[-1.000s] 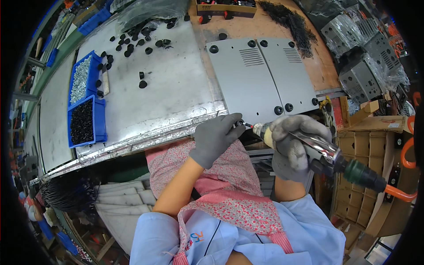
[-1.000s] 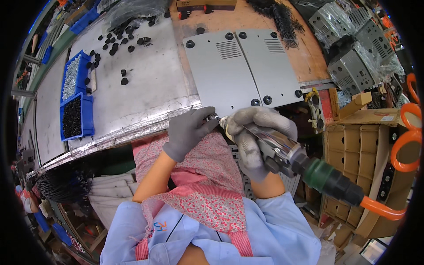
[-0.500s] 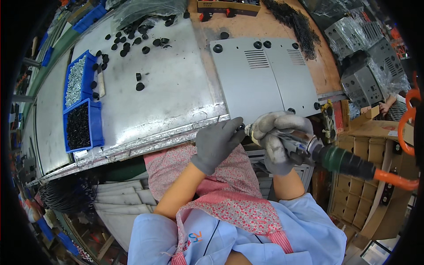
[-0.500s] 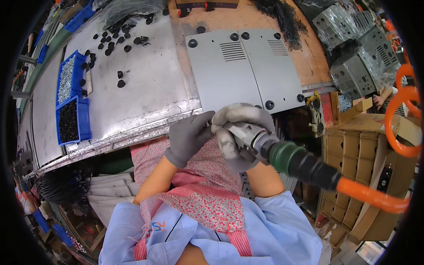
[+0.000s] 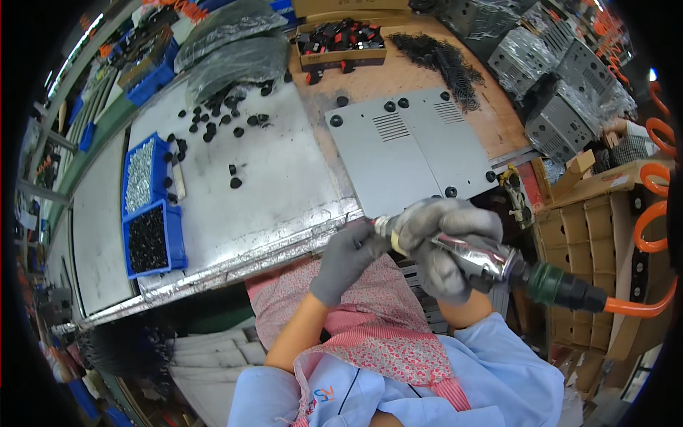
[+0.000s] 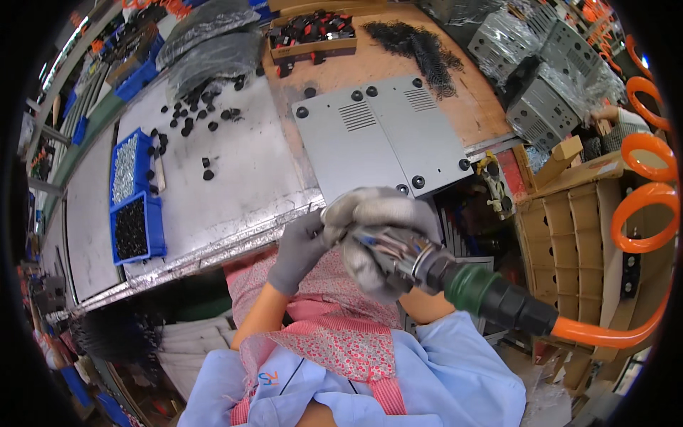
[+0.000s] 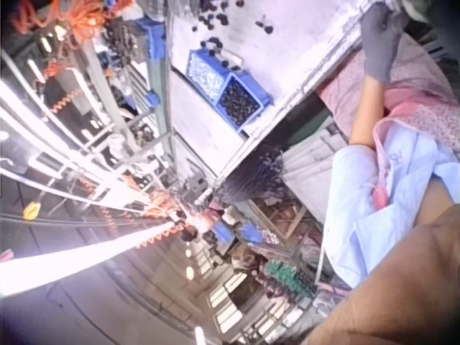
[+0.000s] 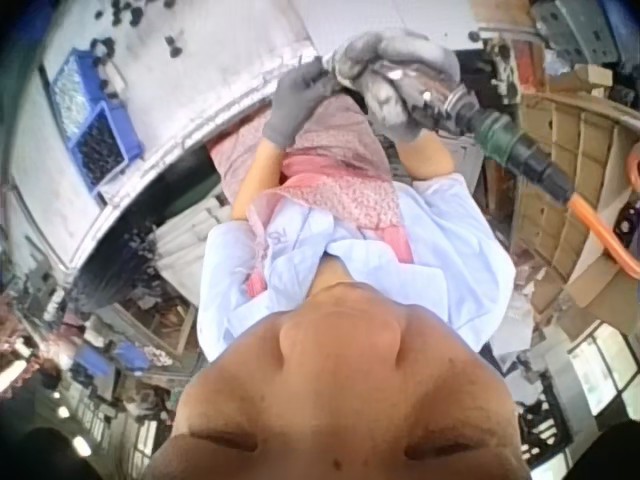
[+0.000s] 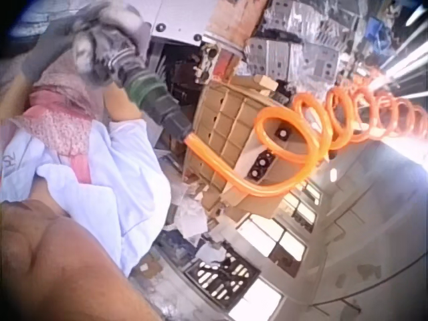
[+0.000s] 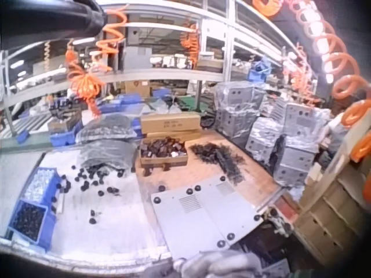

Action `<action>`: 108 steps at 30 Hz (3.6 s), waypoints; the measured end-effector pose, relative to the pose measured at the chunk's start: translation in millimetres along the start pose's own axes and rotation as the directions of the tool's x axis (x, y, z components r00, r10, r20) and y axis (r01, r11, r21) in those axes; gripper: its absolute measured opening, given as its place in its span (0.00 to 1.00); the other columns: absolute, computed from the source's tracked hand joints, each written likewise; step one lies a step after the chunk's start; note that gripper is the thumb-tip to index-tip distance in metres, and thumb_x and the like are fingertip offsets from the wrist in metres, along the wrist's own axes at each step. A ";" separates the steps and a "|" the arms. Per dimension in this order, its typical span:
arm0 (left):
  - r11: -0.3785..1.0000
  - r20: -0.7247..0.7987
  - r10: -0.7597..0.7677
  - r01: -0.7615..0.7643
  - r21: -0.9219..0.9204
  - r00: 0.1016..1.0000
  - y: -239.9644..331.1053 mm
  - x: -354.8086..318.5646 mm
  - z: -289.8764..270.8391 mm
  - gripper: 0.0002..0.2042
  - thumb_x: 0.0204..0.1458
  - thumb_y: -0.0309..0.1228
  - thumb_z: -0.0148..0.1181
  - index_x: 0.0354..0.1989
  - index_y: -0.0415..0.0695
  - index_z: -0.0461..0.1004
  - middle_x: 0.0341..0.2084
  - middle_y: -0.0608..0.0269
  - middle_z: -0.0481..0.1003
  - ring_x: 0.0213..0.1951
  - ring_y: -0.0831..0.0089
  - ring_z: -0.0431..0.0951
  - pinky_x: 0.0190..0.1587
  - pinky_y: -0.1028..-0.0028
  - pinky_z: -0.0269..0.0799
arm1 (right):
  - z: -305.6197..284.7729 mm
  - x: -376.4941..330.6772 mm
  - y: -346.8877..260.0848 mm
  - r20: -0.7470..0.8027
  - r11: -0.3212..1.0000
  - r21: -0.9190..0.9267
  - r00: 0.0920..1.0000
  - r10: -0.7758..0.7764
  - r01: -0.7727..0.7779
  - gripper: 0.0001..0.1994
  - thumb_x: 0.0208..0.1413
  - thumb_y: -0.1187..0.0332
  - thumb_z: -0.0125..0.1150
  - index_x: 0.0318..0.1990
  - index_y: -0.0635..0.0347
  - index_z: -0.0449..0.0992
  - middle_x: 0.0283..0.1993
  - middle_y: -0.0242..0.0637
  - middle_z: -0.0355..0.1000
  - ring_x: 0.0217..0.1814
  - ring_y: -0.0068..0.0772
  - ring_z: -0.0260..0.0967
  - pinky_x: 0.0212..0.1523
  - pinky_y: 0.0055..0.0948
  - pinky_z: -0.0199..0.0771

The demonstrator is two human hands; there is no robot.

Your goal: Assemble metal housing units and install cooling fans using a pneumatic screwdriver.

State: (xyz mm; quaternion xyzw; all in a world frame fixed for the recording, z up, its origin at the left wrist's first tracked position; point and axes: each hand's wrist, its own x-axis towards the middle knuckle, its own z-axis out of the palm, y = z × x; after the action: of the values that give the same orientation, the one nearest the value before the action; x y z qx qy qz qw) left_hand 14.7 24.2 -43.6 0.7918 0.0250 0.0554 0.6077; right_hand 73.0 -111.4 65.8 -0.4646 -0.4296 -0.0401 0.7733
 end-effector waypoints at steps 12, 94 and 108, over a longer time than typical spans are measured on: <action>0.075 0.063 -0.344 0.094 -0.993 0.937 15.6 -0.4 -41.3 0.27 0.56 0.56 0.43 0.33 0.40 0.71 0.07 0.75 0.54 0.05 0.84 0.48 0.06 0.83 0.41 | 2.9 -61.7 -20.0 0.275 0.707 -0.196 0.654 0.705 -0.679 0.18 0.55 0.62 0.55 0.50 0.63 0.67 0.45 0.44 0.66 0.46 0.36 0.68 0.48 0.35 0.68; 0.391 0.242 -0.407 0.407 -0.826 0.881 12.4 30.6 6.1 0.18 0.56 0.36 0.52 0.48 0.34 0.64 0.27 0.64 0.71 0.20 0.84 0.66 0.18 0.86 0.59 | -91.9 -186.1 -9.6 -0.682 0.080 -0.510 0.459 0.570 -0.857 0.35 0.42 0.64 0.67 0.60 0.56 0.60 0.41 0.43 0.73 0.40 0.35 0.74 0.41 0.29 0.72; 0.367 0.297 -0.382 0.439 -0.820 0.875 25.3 20.7 6.7 0.16 0.56 0.36 0.52 0.45 0.36 0.66 0.21 0.69 0.68 0.14 0.85 0.59 0.14 0.86 0.52 | -38.7 -130.7 -45.7 -0.344 0.350 -0.580 0.610 0.714 -0.736 0.36 0.40 0.65 0.69 0.59 0.60 0.61 0.39 0.45 0.73 0.40 0.32 0.74 0.42 0.27 0.72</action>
State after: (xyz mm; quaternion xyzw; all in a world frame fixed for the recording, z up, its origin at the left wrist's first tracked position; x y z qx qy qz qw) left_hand 35.3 13.4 -19.7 0.3431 0.1722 -0.1146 0.9163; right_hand -5.8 -210.5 -2.4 -0.8498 -0.1214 0.1460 0.4918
